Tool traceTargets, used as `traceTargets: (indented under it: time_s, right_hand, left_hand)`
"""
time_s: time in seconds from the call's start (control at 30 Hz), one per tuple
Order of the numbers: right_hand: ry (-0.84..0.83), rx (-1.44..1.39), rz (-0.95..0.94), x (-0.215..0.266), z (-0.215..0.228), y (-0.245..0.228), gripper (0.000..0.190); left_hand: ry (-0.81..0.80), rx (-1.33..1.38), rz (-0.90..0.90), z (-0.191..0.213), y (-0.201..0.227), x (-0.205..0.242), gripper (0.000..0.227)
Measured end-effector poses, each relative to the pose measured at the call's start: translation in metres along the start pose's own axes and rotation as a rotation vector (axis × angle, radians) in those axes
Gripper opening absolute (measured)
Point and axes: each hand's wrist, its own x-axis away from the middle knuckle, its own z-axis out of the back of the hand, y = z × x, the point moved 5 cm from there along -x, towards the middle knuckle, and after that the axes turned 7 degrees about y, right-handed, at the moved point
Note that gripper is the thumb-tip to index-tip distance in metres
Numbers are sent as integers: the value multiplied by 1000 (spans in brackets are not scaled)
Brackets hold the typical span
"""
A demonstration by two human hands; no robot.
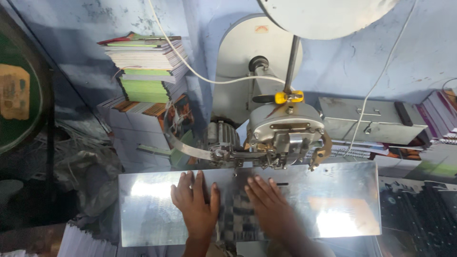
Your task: The person repeatedly feeds notebooks into a binding machine, aligns them, and operates the machine to secure the binding. Finished notebooks are stacked on a nearby table. The process is repeated for multiple units throughout the clip.
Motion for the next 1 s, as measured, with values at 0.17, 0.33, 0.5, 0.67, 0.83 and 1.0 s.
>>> traceTargets:
  time_s: [0.17, 0.33, 0.5, 0.67, 0.83, 1.0]
  right_hand:
    - [42, -54, 33, -26, 0, -22, 55]
    - [88, -101, 42, -40, 5, -27, 52]
    - [103, -103, 58, -48, 10, -29, 51]
    - [121, -85, 66, -56, 14, -33, 51]
    - [82, -103, 56, -62, 11, -36, 53]
    - [150, -89, 58, -69, 11, -44, 51]
  left_hand:
    - [1, -3, -7, 0, -2, 1, 52]
    - [-8, 5, 2, -2, -5, 2, 47]
    - [-49, 18, 10, -4, -9, 6, 45]
    - [-47, 14, 12, -5, -9, 5, 47]
    - [-42, 71, 37, -1, -10, 5, 46]
    - [5, 268, 201, 6, -16, 4, 40]
